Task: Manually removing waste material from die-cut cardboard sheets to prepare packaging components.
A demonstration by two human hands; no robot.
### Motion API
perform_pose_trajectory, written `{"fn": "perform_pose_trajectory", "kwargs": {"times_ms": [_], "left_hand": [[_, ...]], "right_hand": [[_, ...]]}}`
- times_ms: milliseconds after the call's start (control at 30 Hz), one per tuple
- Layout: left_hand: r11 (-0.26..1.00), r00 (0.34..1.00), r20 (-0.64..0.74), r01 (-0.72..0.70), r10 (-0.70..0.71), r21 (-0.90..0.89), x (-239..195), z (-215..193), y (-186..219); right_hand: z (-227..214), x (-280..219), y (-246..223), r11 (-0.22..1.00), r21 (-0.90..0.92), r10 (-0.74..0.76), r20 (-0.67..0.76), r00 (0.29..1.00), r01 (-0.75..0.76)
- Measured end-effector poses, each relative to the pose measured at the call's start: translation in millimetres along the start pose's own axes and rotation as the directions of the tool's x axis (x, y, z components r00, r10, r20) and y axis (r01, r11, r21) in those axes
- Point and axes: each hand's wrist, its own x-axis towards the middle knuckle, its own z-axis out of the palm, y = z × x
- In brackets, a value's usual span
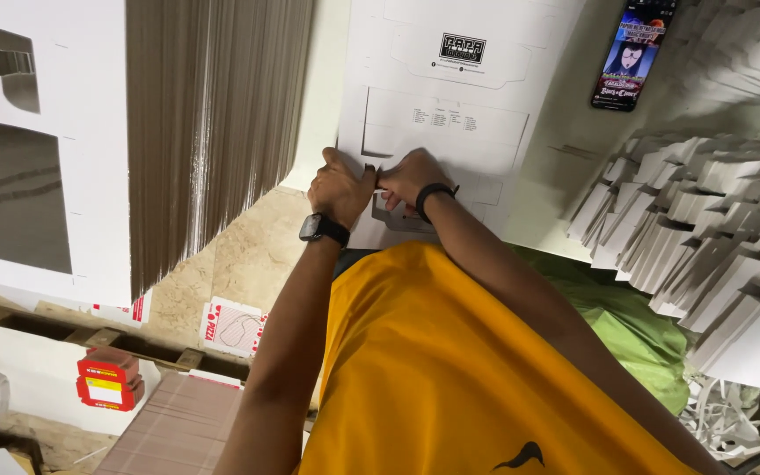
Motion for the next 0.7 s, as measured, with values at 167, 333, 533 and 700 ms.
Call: {"fn": "perform_pose_trajectory", "kwargs": {"times_ms": [167, 333, 533, 700], "left_hand": [[0.998, 0.998, -0.053, -0.035, 0.038, 0.061, -6, -2, 10], [0.996, 0.996, -0.031, -0.078, 0.08, 0.048, -79, -62, 71], [0.998, 0.994, -0.109, -0.012, 0.018, 0.058, -46, -41, 28], [0.997, 0.961, -0.268, -0.07, 0.062, -0.021, -30, -6, 7]], "right_hand": [[1, 6, 5, 0.998, -0.055, -0.023, -0.027, 0.999, 0.022], [37, 212, 231, 0.709, -0.483, -0.485, 0.195, 0.852, 0.514], [-5, 19, 11, 0.896, -0.429, -0.136, -0.013, 0.991, 0.117], [-7, 0, 5, 1.0, -0.011, -0.024, -0.018, 1.0, 0.023]]}}
